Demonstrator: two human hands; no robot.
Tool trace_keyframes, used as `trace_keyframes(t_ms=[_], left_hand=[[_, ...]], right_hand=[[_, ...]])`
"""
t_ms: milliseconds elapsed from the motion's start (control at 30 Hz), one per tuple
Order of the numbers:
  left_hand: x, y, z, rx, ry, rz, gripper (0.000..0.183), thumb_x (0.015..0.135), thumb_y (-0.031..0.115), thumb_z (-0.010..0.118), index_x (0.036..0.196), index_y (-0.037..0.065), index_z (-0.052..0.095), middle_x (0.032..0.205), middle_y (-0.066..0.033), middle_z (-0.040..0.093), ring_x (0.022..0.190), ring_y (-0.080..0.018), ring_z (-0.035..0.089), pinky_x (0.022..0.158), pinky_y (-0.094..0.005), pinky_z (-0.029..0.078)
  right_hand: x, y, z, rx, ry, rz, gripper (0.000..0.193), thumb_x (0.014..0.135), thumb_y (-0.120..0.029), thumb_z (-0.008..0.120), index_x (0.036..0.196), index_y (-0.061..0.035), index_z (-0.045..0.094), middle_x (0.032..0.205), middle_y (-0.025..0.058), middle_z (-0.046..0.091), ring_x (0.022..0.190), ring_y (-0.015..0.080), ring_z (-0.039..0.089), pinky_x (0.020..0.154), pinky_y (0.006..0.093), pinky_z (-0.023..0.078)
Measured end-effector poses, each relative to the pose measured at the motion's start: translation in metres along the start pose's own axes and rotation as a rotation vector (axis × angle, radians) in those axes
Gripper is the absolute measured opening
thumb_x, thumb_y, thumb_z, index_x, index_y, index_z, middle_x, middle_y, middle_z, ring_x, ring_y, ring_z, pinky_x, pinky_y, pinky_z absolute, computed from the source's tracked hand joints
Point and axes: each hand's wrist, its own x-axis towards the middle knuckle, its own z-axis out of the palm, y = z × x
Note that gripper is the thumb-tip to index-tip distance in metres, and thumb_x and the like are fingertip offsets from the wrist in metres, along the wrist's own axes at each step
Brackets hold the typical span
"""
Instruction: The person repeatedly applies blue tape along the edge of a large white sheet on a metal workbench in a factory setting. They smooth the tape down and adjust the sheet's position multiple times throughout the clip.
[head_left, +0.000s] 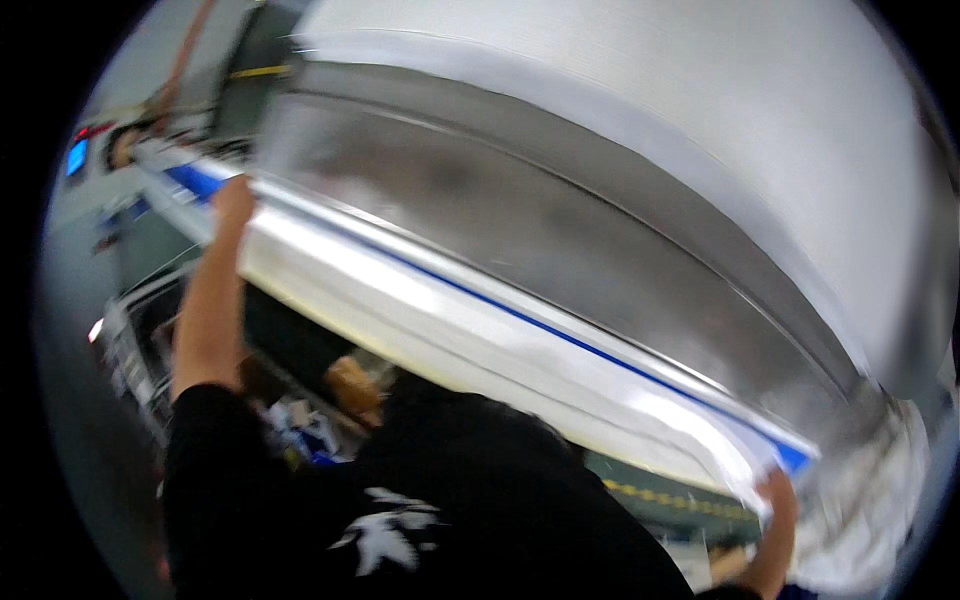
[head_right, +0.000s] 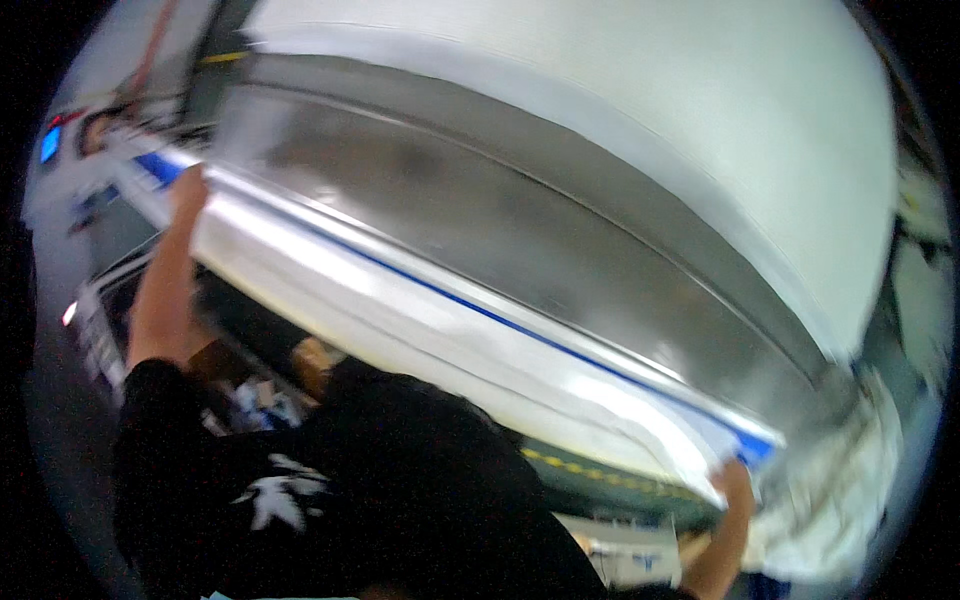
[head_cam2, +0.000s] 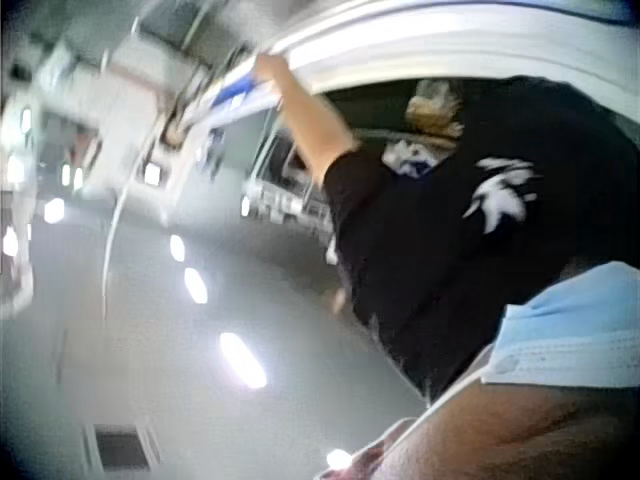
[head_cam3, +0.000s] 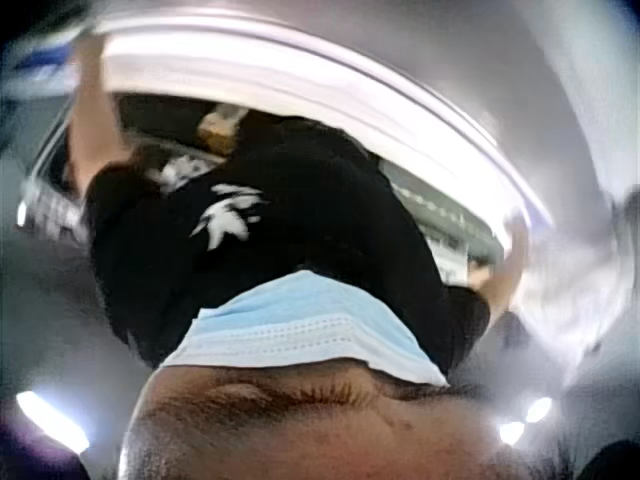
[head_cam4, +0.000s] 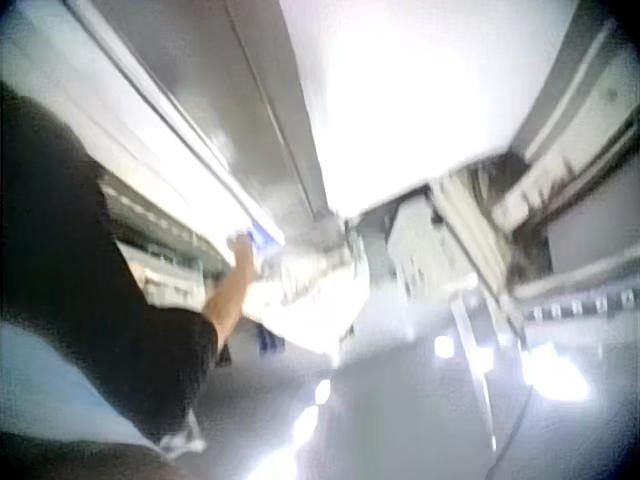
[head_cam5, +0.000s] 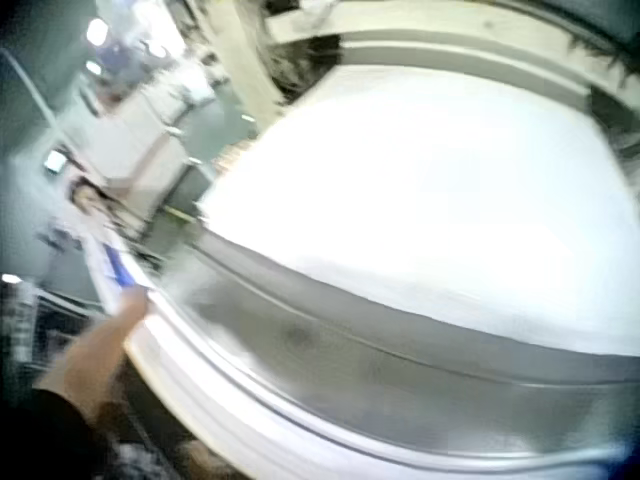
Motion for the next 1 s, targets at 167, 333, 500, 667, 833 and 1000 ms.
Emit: trace_keyframes(t_ms=[167,333,500,667,833,1000], left_hand=[[-0.032,0.058,-0.019,0.126,-0.178,0.020,0.030,0.087,0.016,0.047,0.113,0.013,0.062,0.111,-0.0143,0.063,0.102,-0.0339,0.061,0.084,-0.0446,0.049],[-0.042,0.074,-0.025,0.073,-0.100,0.066,0.032,0.086,0.016,0.047,0.113,0.016,0.063,0.108,-0.0140,0.065,0.098,-0.0342,0.063,0.083,-0.0443,0.050],[-0.035,0.080,-0.007,-0.095,-0.032,0.016,0.035,0.085,0.017,0.047,0.117,0.015,0.061,0.112,-0.0126,0.064,0.100,-0.0329,0.061,0.085,-0.0433,0.049],[-0.019,0.088,0.022,-0.211,0.434,0.270,0.038,0.083,0.022,0.058,0.117,0.005,0.057,0.112,-0.0148,0.061,0.103,-0.0338,0.057,0.090,-0.0431,0.045],[-0.006,0.196,-0.052,-0.471,0.329,0.166,0.040,0.087,0.028,0.053,0.119,0.005,0.054,0.126,-0.0174,0.052,0.115,-0.0331,0.049,0.099,-0.0433,0.038],[0.018,0.210,-0.061,-0.632,0.570,0.336,0.040,0.091,0.031,0.049,0.122,0.006,0.052,0.130,-0.0136,0.048,0.125,-0.0295,0.041,0.109,-0.0430,0.028]], right_hand=[[0.008,-0.072,-0.053,0.088,-0.144,-0.153,0.066,0.056,-0.029,0.072,0.114,-0.0005,0.059,0.113,0.0221,0.061,0.106,0.0374,0.058,0.088,0.0430,0.048],[0.005,-0.066,-0.038,0.243,-0.056,-0.120,0.055,0.054,-0.033,0.077,0.099,-0.0037,0.066,0.100,0.0165,0.066,0.095,0.0346,0.062,0.083,0.0417,0.050],[0.024,-0.066,-0.008,0.085,0.059,-0.038,0.030,0.068,-0.028,0.067,0.086,-0.0043,0.066,0.099,0.0174,0.066,0.092,0.0361,0.062,0.080,0.0424,0.051],[0.031,-0.132,-0.037,0.037,0.288,-0.228,0.026,0.075,-0.025,0.053,0.076,-0.0017,0.064,0.084,0.0208,0.065,0.083,0.0399,0.062,0.075,0.0477,0.050],[-0.018,-0.250,-0.120,0.381,0.590,-0.391,0.016,0.073,-0.018,0.061,0.072,-0.0023,0.062,0.066,0.0189,0.062,0.066,0.0352,0.062,0.062,0.0418,0.049],[-0.090,-0.402,-0.253,0.245,0.727,-0.590,0.024,0.085,-0.027,0.055,0.090,-0.0046,0.063,0.081,0.0182,0.065,0.077,0.0366,0.063,0.069,0.0442,0.048]])
